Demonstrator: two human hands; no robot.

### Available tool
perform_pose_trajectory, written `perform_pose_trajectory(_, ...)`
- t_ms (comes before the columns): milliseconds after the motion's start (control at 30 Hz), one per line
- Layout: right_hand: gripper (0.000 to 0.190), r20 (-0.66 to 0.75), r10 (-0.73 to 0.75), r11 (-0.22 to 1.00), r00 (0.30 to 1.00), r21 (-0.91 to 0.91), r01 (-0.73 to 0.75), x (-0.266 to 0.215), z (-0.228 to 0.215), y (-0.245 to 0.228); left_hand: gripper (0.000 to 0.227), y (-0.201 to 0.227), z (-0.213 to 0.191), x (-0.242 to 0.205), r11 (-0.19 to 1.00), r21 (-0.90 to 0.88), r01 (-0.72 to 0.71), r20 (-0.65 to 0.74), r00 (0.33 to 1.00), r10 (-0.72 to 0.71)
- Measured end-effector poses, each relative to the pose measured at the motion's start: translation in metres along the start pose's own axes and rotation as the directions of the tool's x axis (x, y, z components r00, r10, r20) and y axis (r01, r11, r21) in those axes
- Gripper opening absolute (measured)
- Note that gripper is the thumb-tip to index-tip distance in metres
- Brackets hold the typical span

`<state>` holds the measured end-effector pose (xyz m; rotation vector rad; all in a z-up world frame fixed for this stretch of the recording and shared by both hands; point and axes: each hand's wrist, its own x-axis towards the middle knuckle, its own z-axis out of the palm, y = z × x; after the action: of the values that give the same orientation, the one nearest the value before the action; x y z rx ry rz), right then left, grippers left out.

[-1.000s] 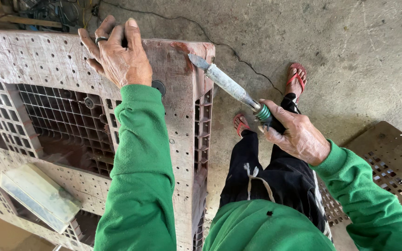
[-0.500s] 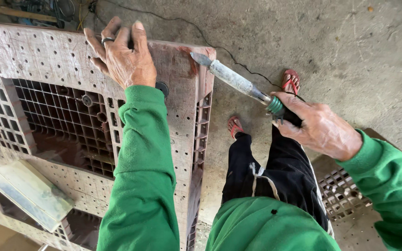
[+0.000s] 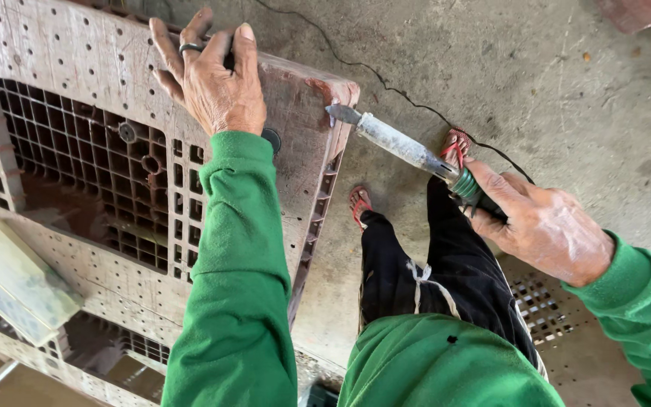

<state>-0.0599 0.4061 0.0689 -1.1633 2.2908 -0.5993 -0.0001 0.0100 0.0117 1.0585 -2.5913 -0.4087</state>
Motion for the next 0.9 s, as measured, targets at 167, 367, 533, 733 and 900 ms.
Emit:
perform_pose_trajectory(167,0.079,0.140,0.039,0.999,0.989,-0.019,-0.036,0.019,-0.026,0.009,0.031,0.006,-0.002,0.001,1.000,-0.021,0.022,0.004,1.000,-0.022)
perform_pose_trajectory(367,0.074,0.217,-0.080,0.997,0.973,0.027,0.076,0.049,-0.058,0.021,0.025,0.013,-0.008,0.002,0.998,-0.029,0.060,0.003,0.998,-0.060)
perform_pose_trajectory(533,0.072,0.530,0.219,0.973,0.819,-0.053,-0.226,0.070,-0.068,0.027,0.025,0.016,-0.009,-0.004,0.993,-0.021,0.114,0.016,0.993,-0.113)
perform_pose_trajectory(733,0.075,0.550,0.210,0.969,0.808,-0.009,-0.245,0.065,-0.066,0.023,0.026,0.019,-0.010,0.004,0.999,-0.004,0.052,-0.006,0.999,-0.052)
perform_pose_trajectory(900,0.082,0.635,0.307,0.895,0.709,-0.446,0.011,0.051,-0.076,0.022,0.027,0.015,-0.008,0.004,0.974,0.065,0.216,0.104,0.969,-0.222)
